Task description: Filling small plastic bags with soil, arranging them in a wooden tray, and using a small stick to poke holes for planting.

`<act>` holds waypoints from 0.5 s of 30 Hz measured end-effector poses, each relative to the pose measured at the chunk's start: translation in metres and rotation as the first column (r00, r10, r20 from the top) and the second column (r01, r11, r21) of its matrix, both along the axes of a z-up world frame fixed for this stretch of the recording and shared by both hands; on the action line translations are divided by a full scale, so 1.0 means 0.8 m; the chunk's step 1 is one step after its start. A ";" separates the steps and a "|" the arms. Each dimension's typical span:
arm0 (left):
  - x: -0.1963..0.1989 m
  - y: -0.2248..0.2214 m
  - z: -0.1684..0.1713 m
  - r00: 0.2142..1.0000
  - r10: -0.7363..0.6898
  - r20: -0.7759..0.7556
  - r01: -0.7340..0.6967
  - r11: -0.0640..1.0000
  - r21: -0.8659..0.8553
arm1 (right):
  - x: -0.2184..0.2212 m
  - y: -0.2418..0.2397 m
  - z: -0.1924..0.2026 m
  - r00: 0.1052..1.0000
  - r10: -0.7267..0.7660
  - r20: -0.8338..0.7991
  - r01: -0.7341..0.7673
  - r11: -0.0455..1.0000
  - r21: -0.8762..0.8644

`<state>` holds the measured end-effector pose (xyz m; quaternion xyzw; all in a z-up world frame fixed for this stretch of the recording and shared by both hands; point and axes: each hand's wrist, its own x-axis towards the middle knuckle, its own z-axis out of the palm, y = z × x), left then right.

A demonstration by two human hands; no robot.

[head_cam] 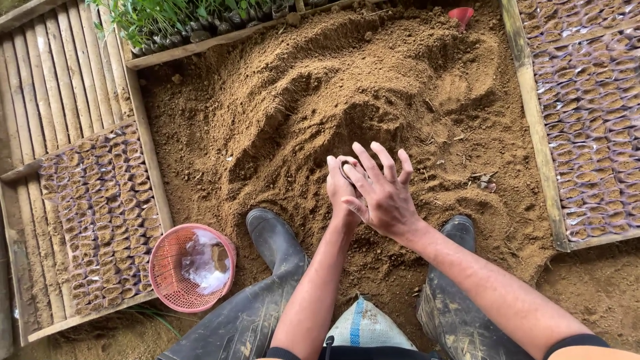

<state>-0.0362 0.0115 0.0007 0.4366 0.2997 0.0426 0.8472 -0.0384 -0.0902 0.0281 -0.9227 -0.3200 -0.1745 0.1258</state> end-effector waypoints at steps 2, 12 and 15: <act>-0.001 -0.003 0.010 1.000 0.024 0.002 -0.024 1.000 -0.008 | 0.001 0.001 -0.001 1.000 -0.006 0.011 0.007 1.000 -0.020; -0.011 -0.007 0.083 0.999 0.031 -0.044 -0.031 0.999 -0.005 | -0.002 0.002 -0.001 1.000 0.024 -0.012 -0.023 0.999 0.045; -0.008 -0.005 0.083 0.998 0.033 -0.060 -0.032 0.999 0.024 | -0.002 0.002 -0.004 1.000 0.024 0.007 -0.024 1.000 0.016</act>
